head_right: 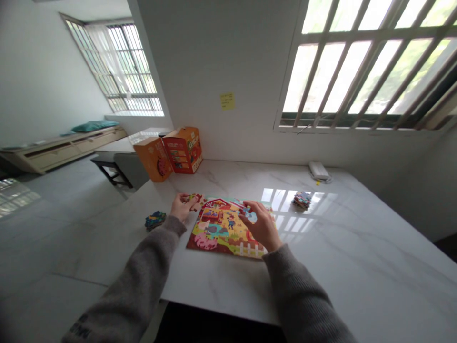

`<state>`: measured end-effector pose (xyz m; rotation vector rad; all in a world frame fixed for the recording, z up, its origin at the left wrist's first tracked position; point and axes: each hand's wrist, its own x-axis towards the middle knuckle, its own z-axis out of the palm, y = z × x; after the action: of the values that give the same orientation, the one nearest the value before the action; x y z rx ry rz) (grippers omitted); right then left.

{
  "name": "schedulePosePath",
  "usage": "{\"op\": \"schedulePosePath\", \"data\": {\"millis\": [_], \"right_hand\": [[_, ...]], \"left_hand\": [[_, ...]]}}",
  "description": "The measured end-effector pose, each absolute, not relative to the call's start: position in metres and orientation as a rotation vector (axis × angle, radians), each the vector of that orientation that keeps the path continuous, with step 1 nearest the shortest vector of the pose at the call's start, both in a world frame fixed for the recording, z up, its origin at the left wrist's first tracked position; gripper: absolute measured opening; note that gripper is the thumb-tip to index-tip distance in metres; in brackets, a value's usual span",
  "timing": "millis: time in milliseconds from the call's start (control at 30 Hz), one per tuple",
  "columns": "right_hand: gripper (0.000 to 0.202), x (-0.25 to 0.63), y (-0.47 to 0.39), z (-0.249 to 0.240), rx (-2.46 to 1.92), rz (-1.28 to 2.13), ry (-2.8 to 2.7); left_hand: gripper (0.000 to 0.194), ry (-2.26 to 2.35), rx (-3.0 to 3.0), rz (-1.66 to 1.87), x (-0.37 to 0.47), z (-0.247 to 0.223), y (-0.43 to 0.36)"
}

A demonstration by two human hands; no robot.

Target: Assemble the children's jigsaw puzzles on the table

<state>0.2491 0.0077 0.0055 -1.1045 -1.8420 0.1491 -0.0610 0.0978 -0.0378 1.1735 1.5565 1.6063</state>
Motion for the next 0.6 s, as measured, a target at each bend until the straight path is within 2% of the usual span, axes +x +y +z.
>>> {"op": "schedulePosePath", "data": {"millis": [100,300,500,600], "right_hand": [[0.031,0.256,0.012,0.006,-1.138,0.134,-1.792],[0.033,0.271,0.021,-0.001,-1.216,0.142,-1.675],[0.032,0.277,0.025,-0.008,-1.247,0.175,-1.635],[0.032,0.277,0.025,-0.009,-1.264,0.182,-1.614]], "left_hand": [[0.053,1.358,1.248,1.377,-0.033,-0.024,0.108],[0.04,1.463,1.427,1.123,0.045,0.001,0.155],[0.053,1.535,1.423,0.994,0.096,-0.015,0.208],[0.052,1.564,1.448,0.974,0.107,-0.025,0.224]]}}
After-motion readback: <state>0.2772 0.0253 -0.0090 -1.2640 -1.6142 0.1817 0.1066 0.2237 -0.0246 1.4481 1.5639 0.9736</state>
